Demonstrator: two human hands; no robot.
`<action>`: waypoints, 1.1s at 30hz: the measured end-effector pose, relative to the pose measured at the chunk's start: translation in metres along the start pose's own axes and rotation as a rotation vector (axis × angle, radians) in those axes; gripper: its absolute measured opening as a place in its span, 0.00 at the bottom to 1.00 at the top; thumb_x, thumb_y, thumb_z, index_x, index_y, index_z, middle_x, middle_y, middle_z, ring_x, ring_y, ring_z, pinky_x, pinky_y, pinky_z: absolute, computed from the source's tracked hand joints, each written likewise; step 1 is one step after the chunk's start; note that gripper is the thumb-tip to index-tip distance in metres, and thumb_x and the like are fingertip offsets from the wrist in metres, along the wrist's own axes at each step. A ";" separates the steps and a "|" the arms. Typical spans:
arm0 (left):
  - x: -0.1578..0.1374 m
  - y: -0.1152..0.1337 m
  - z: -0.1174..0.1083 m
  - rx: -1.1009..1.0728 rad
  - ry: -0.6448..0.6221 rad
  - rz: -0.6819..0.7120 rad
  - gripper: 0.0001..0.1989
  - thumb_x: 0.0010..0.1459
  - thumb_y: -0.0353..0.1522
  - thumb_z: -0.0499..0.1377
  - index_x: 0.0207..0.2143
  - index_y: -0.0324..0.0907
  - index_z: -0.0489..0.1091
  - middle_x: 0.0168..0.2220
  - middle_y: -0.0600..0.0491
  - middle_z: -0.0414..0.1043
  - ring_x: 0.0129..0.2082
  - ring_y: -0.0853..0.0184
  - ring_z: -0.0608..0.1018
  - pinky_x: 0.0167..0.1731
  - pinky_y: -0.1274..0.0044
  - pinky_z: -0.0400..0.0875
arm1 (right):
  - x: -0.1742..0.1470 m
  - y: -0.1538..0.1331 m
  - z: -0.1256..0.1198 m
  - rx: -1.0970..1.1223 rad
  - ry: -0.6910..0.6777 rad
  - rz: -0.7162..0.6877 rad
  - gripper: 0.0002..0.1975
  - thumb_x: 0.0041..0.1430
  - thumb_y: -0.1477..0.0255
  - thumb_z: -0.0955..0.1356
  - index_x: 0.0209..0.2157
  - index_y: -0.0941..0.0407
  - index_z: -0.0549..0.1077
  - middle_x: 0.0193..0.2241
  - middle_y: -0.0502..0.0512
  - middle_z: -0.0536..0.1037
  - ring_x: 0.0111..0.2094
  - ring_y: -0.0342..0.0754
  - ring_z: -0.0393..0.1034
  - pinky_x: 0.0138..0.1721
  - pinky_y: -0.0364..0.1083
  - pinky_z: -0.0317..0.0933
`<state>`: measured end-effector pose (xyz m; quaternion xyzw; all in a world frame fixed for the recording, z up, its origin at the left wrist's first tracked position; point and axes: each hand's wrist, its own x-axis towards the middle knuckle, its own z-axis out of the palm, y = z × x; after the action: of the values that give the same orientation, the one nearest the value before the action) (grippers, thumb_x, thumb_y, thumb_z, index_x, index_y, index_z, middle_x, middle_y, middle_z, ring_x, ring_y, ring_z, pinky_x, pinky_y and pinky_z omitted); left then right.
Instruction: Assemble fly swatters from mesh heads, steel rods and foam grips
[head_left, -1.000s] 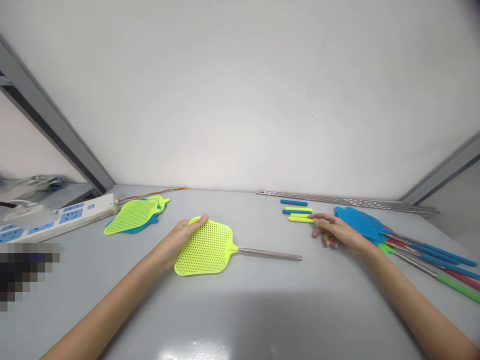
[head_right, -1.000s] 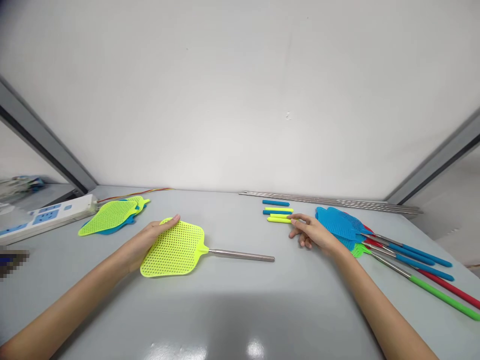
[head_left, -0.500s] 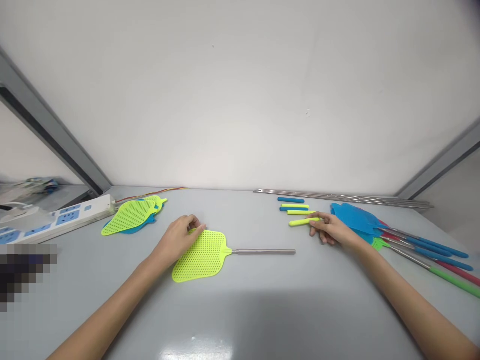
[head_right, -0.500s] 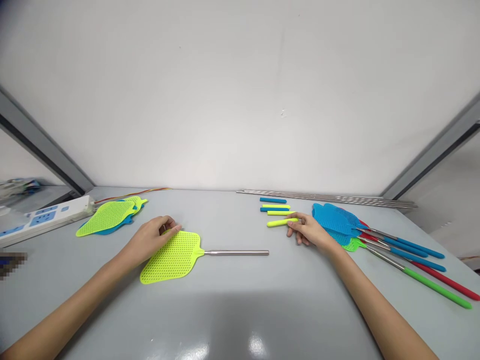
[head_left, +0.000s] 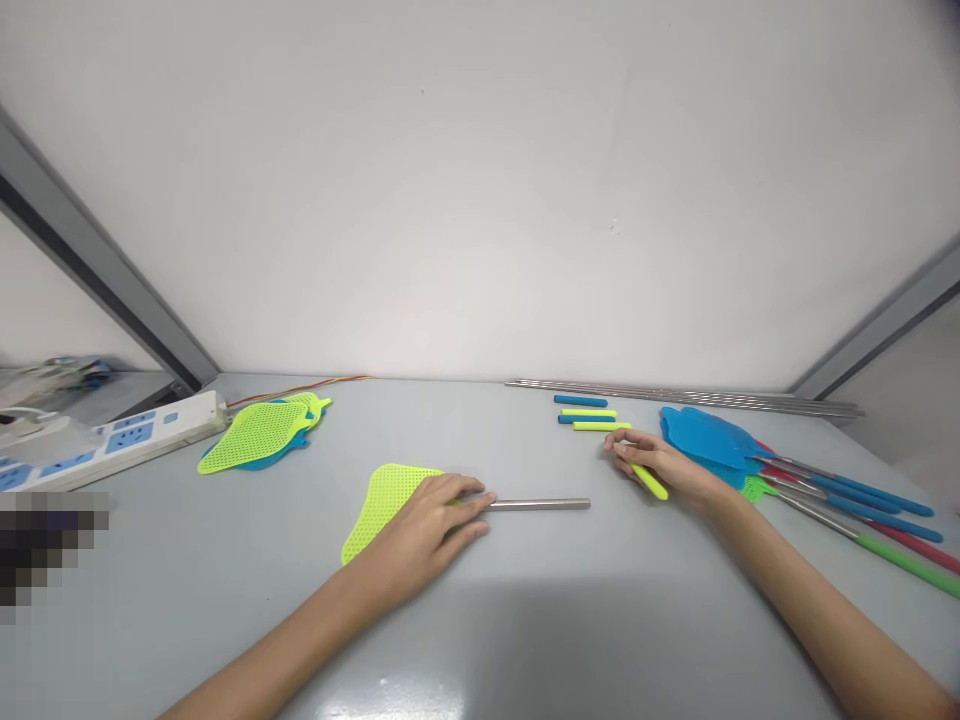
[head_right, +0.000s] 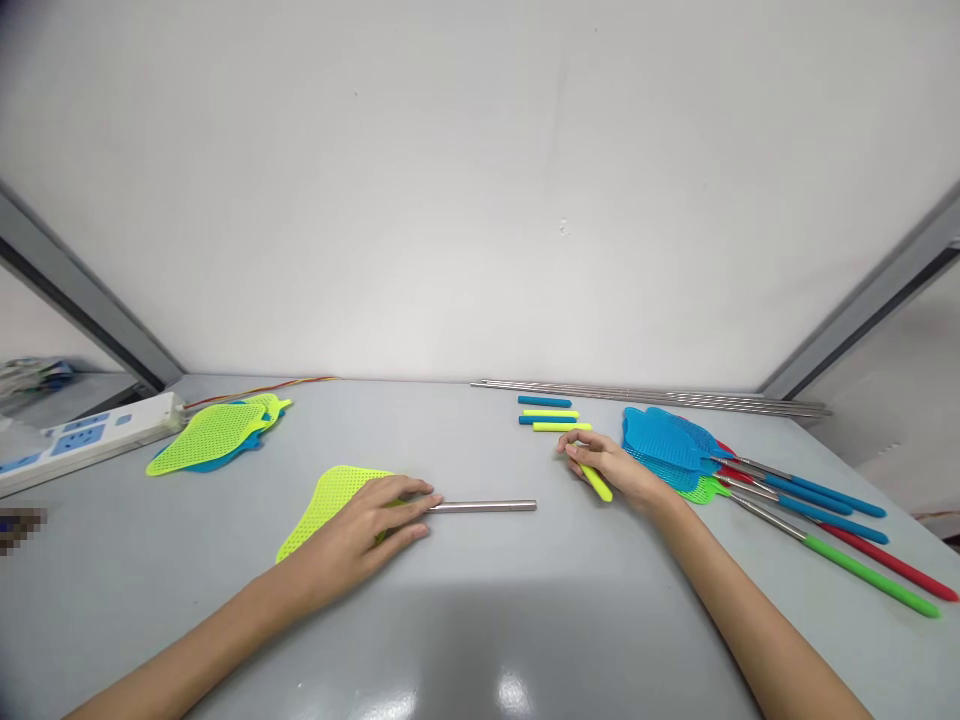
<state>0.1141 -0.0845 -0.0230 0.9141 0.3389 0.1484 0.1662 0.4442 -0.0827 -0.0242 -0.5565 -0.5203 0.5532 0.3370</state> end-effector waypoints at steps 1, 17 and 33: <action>0.000 -0.001 0.002 0.003 0.007 0.013 0.16 0.59 0.35 0.46 0.48 0.49 0.63 0.46 0.51 0.63 0.46 0.64 0.64 0.47 0.70 0.59 | 0.000 0.000 0.000 -0.014 -0.016 0.000 0.16 0.49 0.59 0.64 0.34 0.56 0.66 0.18 0.46 0.60 0.17 0.38 0.52 0.18 0.39 0.49; 0.002 -0.009 0.003 0.055 0.111 0.015 0.14 0.60 0.32 0.46 0.43 0.47 0.68 0.35 0.51 0.67 0.35 0.66 0.67 0.37 0.73 0.62 | -0.005 -0.006 0.016 -0.370 -0.067 0.004 0.26 0.50 0.59 0.64 0.48 0.55 0.58 0.24 0.50 0.70 0.22 0.42 0.60 0.23 0.41 0.53; 0.002 -0.012 0.001 0.030 0.099 0.001 0.13 0.59 0.32 0.47 0.43 0.49 0.68 0.36 0.52 0.66 0.36 0.66 0.66 0.37 0.73 0.62 | -0.009 -0.013 0.018 -0.666 -0.063 -0.127 0.17 0.49 0.58 0.63 0.37 0.53 0.73 0.31 0.53 0.68 0.31 0.48 0.60 0.32 0.44 0.54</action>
<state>0.1097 -0.0748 -0.0286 0.9082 0.3485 0.1882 0.1353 0.4253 -0.0924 -0.0126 -0.5851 -0.7161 0.3479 0.1542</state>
